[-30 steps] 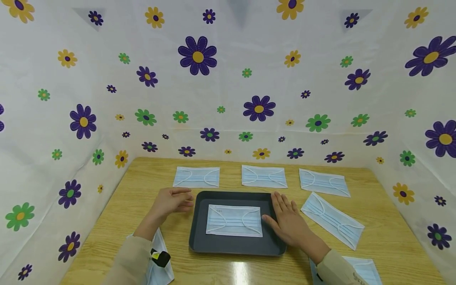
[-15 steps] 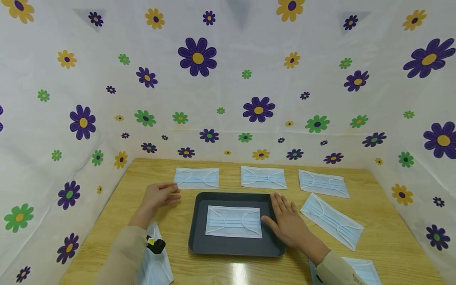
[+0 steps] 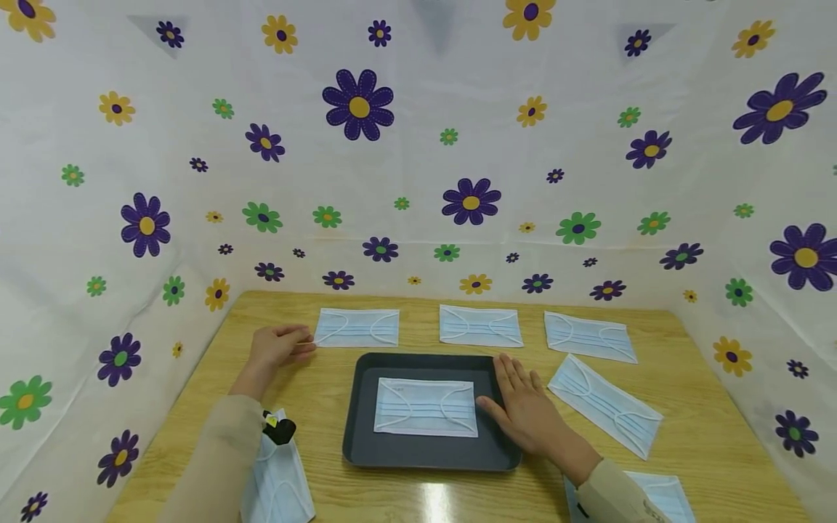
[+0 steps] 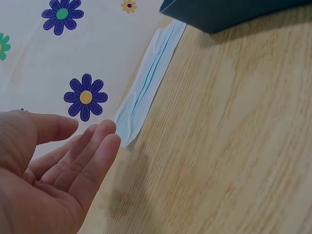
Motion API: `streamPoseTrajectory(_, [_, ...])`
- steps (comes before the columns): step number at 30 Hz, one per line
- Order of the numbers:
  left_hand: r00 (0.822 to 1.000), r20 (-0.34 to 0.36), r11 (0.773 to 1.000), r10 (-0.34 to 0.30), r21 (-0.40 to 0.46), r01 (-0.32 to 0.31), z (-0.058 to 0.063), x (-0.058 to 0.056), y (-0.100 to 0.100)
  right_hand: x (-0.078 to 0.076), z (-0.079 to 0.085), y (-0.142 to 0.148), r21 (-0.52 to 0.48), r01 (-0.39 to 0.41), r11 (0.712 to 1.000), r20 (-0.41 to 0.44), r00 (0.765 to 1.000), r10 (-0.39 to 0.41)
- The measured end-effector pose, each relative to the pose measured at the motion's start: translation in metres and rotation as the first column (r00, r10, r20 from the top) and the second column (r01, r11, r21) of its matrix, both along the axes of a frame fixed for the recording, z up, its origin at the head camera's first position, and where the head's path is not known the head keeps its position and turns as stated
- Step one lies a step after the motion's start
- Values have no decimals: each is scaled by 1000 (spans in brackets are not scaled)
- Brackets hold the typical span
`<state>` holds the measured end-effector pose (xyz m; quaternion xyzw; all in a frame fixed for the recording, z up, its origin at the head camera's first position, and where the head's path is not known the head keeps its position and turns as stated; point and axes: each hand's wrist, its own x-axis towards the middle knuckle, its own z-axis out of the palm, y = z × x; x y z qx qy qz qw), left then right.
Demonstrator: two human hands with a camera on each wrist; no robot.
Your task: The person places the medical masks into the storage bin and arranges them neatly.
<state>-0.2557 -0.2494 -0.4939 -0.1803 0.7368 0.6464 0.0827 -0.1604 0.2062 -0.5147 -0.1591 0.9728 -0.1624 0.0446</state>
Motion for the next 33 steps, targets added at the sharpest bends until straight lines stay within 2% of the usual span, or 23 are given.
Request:
streamPoseTrajectory(9, [1000, 9, 999, 11, -38, -11, -3, -9, -8, -1, -1, -2, 7, 2, 1000, -7, 1000, -2])
streamPoseTrajectory(19, [996, 39, 997, 77, -28, -76, -14, -22, -12, -2, -1, -2, 10, -5, 1000, -7, 1000, 5])
streamPoseTrajectory(25, [997, 25, 995, 78, -69, -76, -19, -30, -10, -2, 0, -1, 12, -4, 1000, -18, 1000, 4])
streamPoseTrajectory(33, [995, 54, 994, 79, -77, -74, -21, -36, -7, -1, 1, 0, 13, -2, 1000, -1, 1000, 2])
